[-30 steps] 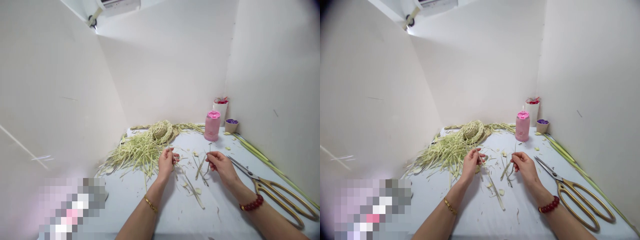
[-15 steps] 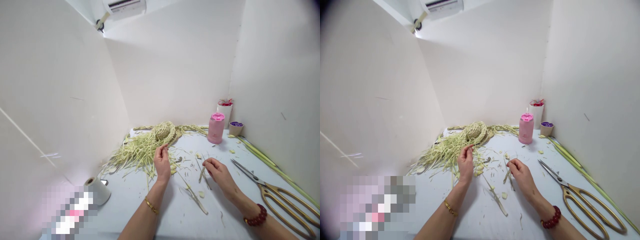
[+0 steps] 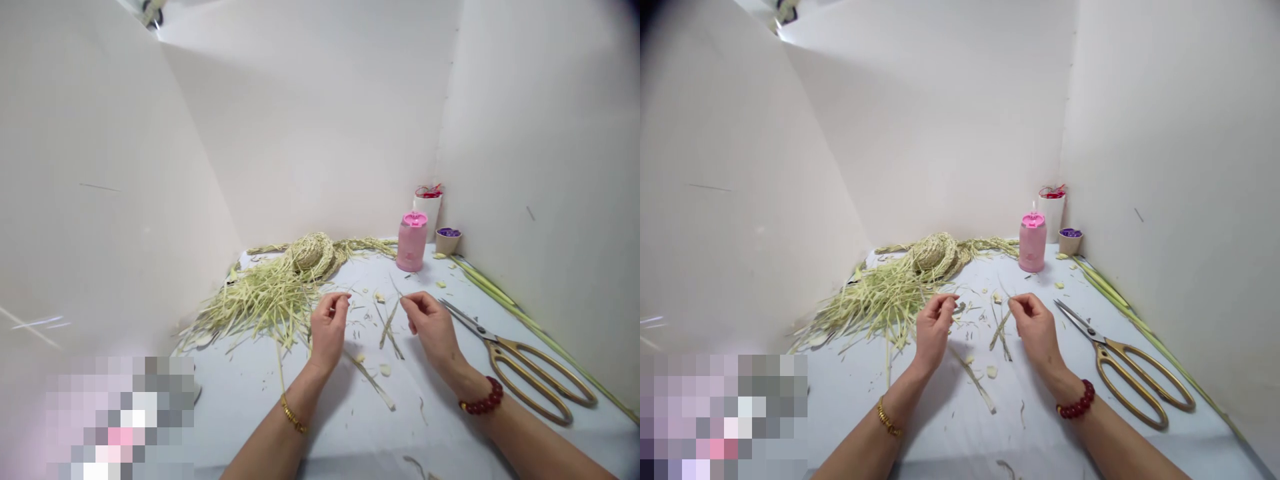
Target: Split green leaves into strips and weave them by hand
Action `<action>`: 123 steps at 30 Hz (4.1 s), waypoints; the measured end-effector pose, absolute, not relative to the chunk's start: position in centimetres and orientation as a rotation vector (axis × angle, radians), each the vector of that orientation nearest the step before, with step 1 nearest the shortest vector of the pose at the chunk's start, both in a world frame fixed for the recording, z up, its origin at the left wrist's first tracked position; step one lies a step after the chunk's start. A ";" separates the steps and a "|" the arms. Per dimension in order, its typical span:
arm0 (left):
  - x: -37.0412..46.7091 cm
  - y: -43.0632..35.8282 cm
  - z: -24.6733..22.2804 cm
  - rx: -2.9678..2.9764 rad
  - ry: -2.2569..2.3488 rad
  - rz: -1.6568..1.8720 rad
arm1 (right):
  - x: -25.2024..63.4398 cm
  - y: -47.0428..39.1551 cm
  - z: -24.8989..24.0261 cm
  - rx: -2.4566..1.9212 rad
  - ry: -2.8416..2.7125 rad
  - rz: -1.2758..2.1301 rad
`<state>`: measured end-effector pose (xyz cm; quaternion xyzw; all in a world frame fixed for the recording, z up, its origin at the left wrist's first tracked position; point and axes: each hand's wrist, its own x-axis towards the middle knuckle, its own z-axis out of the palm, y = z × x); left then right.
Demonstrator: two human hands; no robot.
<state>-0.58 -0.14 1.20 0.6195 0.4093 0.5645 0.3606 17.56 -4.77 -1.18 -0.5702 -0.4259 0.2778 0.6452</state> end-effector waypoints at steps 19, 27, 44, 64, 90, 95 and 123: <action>0.0 -0.4 0.6 1.713 0.939 0.967 | 15.0 -5.5 -1.9 -1.406 -1.371 0.610; 0.0 -0.7 0.4 1.832 1.008 0.908 | 15.3 -5.5 -1.5 -1.281 -1.330 0.620; 0.5 -1.5 0.8 1.881 0.936 0.669 | 17.5 -4.7 -0.2 -1.543 -1.240 0.218; -0.2 -0.3 -0.2 1.909 0.983 0.720 | 18.9 -3.9 -1.6 -1.306 -1.338 0.189; -0.1 -0.6 0.7 1.779 0.955 0.909 | 18.7 -3.8 -2.3 -1.487 -1.567 0.016; 0.2 -0.9 0.3 1.735 0.908 0.967 | 15.4 -5.5 -1.5 -1.307 -1.487 0.614; 0.8 -1.1 -0.2 1.784 0.897 0.820 | 15.5 -6.3 -0.4 -1.247 -1.120 0.717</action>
